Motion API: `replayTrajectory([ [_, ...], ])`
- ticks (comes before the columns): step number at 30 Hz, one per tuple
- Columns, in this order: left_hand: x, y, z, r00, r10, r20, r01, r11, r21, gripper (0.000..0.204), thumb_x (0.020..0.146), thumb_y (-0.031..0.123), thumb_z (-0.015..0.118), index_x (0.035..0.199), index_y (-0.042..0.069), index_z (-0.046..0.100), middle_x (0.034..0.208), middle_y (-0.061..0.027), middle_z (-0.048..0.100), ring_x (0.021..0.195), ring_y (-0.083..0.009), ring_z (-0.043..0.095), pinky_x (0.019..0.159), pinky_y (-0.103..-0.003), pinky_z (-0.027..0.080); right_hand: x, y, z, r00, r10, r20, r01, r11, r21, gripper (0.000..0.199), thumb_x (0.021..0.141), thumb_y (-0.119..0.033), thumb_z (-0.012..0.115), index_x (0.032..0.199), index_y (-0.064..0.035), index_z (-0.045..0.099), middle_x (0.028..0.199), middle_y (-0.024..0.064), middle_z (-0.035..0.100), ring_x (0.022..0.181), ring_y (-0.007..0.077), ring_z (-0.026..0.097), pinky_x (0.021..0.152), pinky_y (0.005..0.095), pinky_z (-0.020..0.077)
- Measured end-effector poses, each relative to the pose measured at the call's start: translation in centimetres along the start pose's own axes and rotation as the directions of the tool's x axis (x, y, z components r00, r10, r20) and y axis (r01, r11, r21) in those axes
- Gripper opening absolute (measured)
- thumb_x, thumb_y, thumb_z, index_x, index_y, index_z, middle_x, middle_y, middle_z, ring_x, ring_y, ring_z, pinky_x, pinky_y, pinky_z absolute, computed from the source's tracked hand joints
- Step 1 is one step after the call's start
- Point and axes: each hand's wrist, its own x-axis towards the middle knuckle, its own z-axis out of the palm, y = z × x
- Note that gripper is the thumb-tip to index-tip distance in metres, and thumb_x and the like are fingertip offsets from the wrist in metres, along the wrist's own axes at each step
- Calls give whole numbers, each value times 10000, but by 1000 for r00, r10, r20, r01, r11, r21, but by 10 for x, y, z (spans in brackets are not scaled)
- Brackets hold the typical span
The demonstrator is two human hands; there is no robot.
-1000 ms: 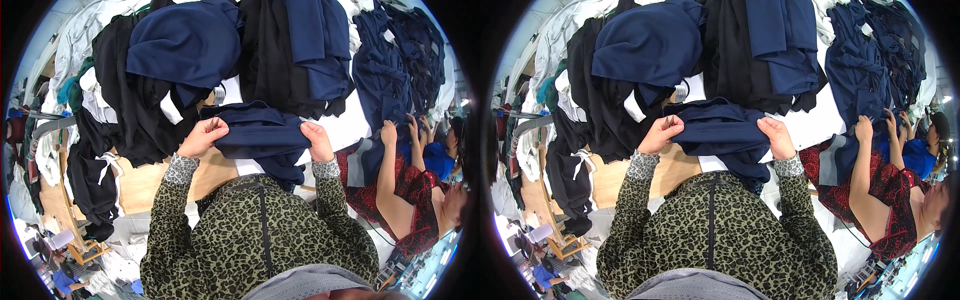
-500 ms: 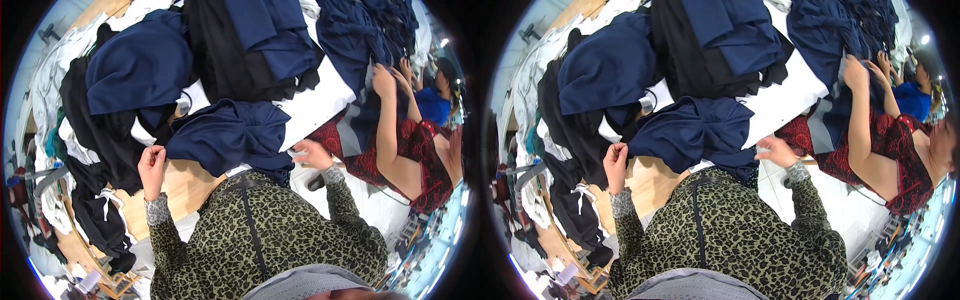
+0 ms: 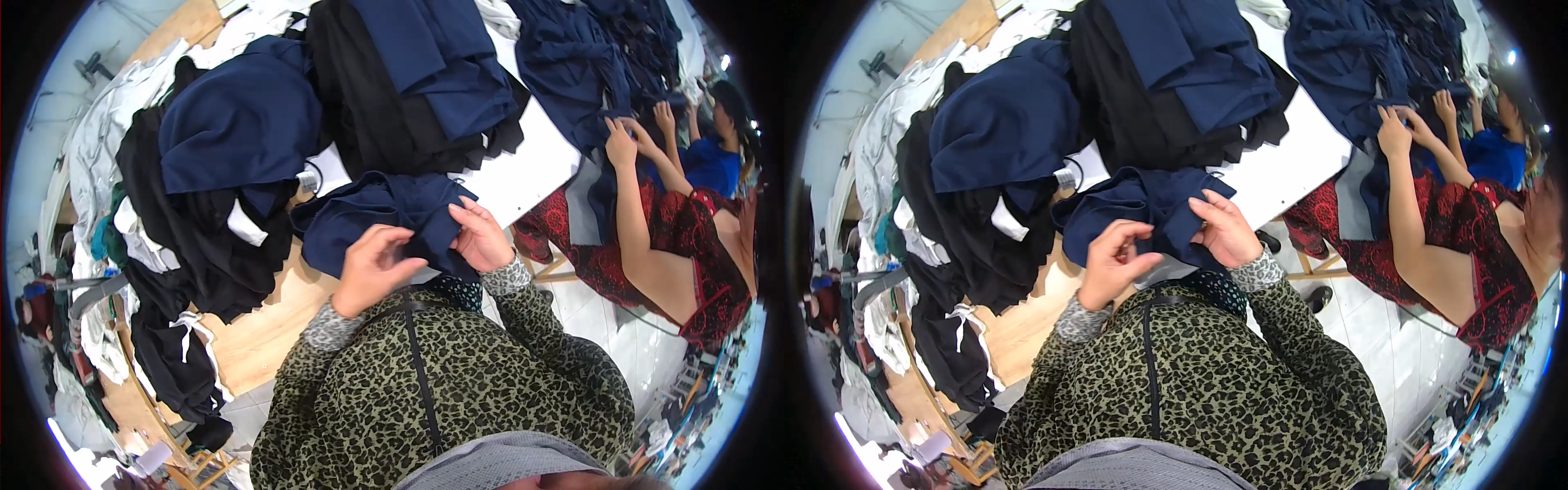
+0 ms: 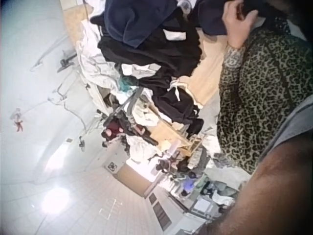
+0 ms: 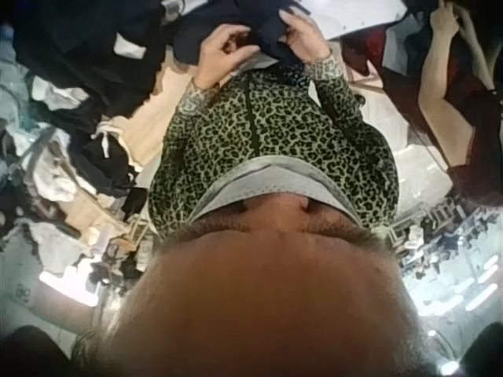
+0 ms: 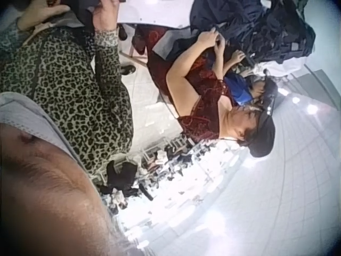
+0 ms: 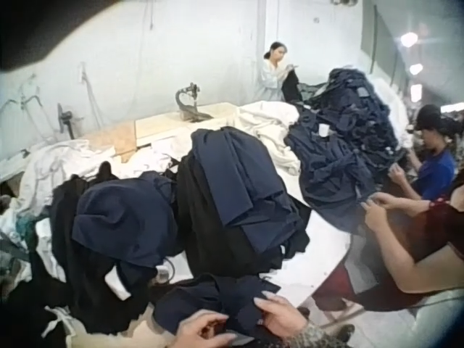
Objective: Using small snips to remove loose threads from navy blue garments at a textile manufacturing workstation.
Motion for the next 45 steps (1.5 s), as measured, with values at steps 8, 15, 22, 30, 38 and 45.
replayTrajectory([
  [8,0,-24,-14,822,-509,-255,311,777,-547,100,860,81,606,958,63,616,757,82,569,534,24,409,443,-140,285,19,35,32,966,-198,165,254,843,-475,326,883,-121,583,1177,0,516,1108,73,539,942,143,572,731,294,535],
  [15,-6,-21,-48,730,-630,-267,280,631,-724,75,832,161,665,865,133,603,685,96,538,430,19,352,375,-147,237,29,61,-6,766,-569,300,257,-157,-954,599,609,6,683,1170,-33,477,1105,146,484,1029,332,473,866,361,422],
  [22,-19,-26,-78,799,-461,-385,243,834,-495,89,821,54,651,905,65,625,730,73,564,482,7,406,395,-163,281,18,27,-20,521,-833,186,386,36,-922,379,605,116,495,942,-14,608,947,151,565,896,307,568,816,331,455],
  [30,-41,-41,-83,814,580,-40,-331,518,789,258,554,-33,666,798,45,636,741,-60,544,619,-223,565,525,-326,448,17,3,-37,121,-955,271,368,-211,-906,334,643,76,648,955,-24,584,968,106,542,841,243,568,775,306,456],
  [38,-57,-63,-74,771,637,-9,-365,454,813,302,552,55,652,853,66,649,783,-59,501,628,-222,542,531,-326,427,27,15,-56,210,-977,28,559,96,-823,354,712,43,659,1037,-3,525,999,70,534,868,159,556,803,261,443],
  [45,-55,-67,-72,832,546,-93,-299,584,754,264,541,-27,656,787,58,614,792,-68,525,632,-234,550,507,-332,432,33,15,-52,465,-885,-9,478,259,-839,261,775,59,586,1025,3,539,941,52,553,865,131,556,794,241,446],
])
